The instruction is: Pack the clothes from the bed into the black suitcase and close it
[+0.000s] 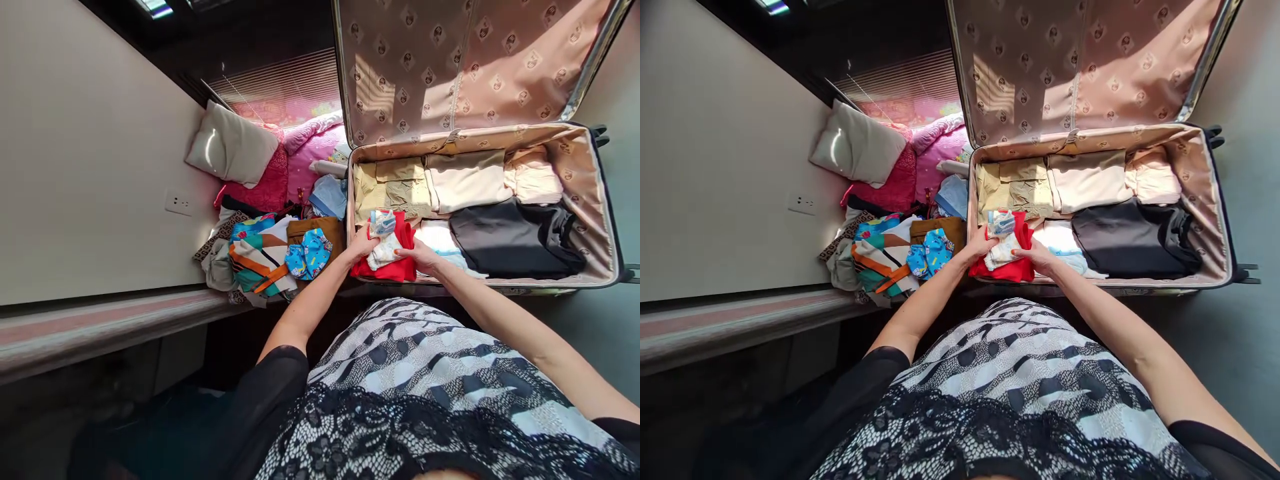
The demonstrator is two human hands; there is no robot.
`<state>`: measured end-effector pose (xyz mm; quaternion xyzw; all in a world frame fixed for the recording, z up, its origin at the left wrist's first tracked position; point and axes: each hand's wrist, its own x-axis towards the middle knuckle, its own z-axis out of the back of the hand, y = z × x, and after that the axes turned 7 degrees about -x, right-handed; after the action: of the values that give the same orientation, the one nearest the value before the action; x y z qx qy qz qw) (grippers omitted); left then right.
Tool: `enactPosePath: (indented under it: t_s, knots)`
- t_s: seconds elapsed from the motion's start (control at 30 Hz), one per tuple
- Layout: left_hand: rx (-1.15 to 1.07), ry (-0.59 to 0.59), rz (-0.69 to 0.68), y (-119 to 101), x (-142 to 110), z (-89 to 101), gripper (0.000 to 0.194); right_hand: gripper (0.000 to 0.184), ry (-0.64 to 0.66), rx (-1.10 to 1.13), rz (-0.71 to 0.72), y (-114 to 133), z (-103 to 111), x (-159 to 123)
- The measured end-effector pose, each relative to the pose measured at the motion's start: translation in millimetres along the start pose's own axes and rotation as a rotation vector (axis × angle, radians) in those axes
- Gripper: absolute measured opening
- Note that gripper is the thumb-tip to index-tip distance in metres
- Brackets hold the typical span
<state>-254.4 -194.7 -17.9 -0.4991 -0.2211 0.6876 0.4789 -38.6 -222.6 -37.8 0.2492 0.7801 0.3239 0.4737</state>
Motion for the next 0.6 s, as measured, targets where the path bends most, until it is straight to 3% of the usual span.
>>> enactPosePath:
  t_s: [0.2, 0.27, 0.37, 0.47, 0.6]
  knots:
    - [0.515, -0.049, -0.084, 3, -32, -5.7, 0.108, 0.084, -0.038, -0.156, 0.061, -29, -4, 43]
    - [0.674, 0.027, -0.176, 6, -40, -12.2, 0.106, 0.093, -0.071, -0.336, 0.106, -34, 1, 50]
    - [0.804, 0.169, -0.288, 13, -41, -17.0, 0.105, 0.109, -0.275, -0.827, 0.147, -37, 8, 51]
    - [0.798, 0.252, -0.16, 21, -34, -18.9, 0.119, 0.103, -0.373, -1.333, 0.291, -30, 6, 52]
    - [0.737, 0.352, 0.06, 32, -32, -31.4, 0.128, 0.082, -0.155, -1.664, 0.52, -14, -4, 71]
